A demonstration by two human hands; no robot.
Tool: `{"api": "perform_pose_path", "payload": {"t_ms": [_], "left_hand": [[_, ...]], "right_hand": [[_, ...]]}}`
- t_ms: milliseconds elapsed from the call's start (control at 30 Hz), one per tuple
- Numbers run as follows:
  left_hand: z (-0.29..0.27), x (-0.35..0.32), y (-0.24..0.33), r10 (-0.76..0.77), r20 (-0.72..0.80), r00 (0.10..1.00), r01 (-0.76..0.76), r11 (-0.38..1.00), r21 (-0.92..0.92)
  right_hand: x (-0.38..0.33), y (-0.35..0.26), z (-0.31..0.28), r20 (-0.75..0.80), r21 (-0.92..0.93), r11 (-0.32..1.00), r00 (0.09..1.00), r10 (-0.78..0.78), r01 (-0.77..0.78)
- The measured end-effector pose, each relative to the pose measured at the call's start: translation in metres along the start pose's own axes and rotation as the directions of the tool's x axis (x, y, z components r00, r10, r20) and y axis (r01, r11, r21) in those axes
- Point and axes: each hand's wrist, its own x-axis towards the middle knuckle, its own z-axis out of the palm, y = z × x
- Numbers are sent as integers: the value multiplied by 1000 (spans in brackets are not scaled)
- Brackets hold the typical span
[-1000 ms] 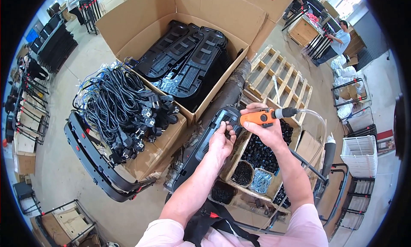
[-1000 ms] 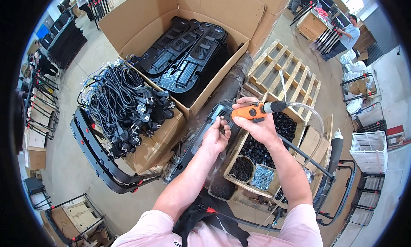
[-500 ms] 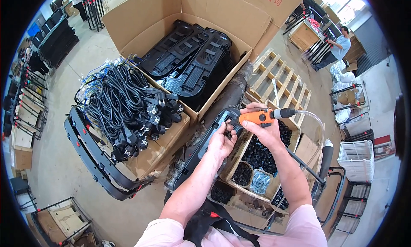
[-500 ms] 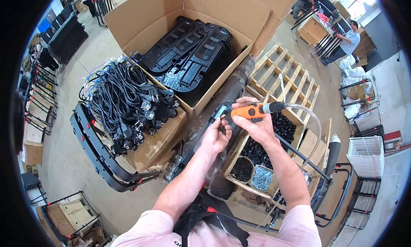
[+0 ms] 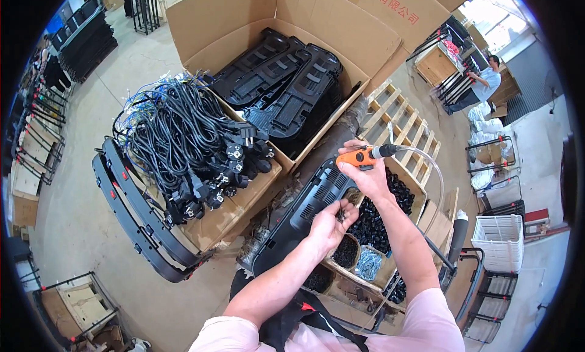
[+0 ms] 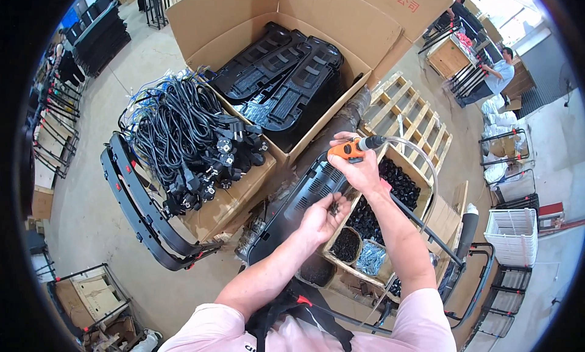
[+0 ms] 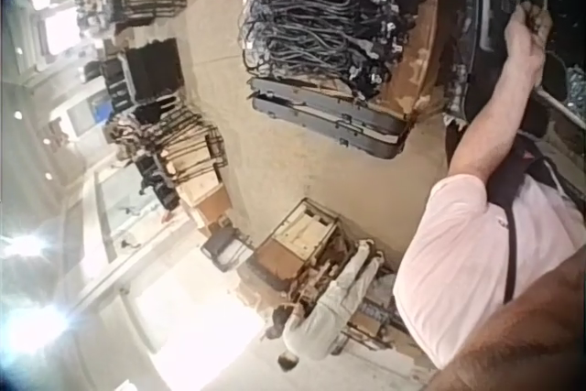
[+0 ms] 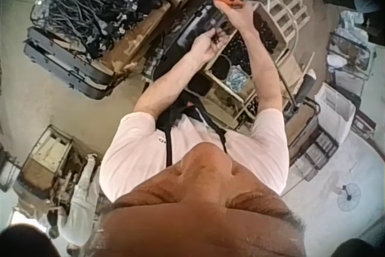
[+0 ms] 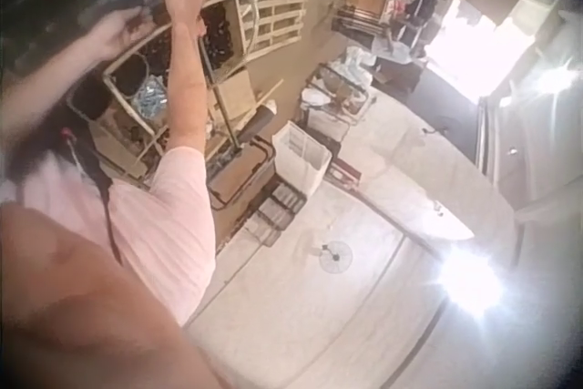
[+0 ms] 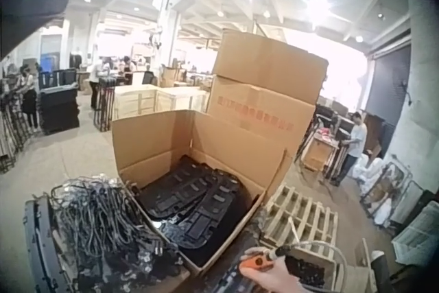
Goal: Assembling plastic components onto a metal frame using screws and an electric screwdriver in a factory setting.
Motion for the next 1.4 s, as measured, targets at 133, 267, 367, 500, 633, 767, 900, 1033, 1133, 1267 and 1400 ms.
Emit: {"api": "perform_pose_path", "payload": {"t_ms": [133,267,367,500,633,767,900,1033,1133,1267,1400], "left_hand": [[-10,-14,-11,-38,26,999,36,996,82],[-12,-28,-16,-50,63,997,42,991,124],[-17,-40,-20,-55,5,998,54,994,93],[-36,-52,-26,-75,-24,997,76,996,36],[-61,-72,-35,-126,-11,992,125,959,254],[-73,-89,-40,-147,-61,987,156,963,219],[-76,-100,-28,-102,-104,989,124,964,234],[-91,-107,0,-24,-55,998,41,942,333],[-95,-111,11,-56,-78,995,85,892,444],[-101,-116,0,-188,-98,977,206,739,642],[-115,-108,-22,-271,-185,945,311,564,765]], "right_hand": [[5,11,9,18,-111,993,999,-36,38],[8,11,13,27,-194,980,999,-41,46],[9,11,15,28,-209,975,997,-74,78],[11,15,12,14,-165,985,999,-53,54],[8,16,19,25,-124,991,999,-38,41],[5,9,25,18,-152,988,1000,2,1],[-11,2,16,-105,-120,991,992,-68,55],[-54,-24,9,-211,-11,995,972,-99,99],[-113,-42,-8,-264,18,999,964,-32,39],[-215,-58,-27,-437,-25,999,899,16,-30],[-322,-74,-31,-649,26,997,758,74,-75]]}}
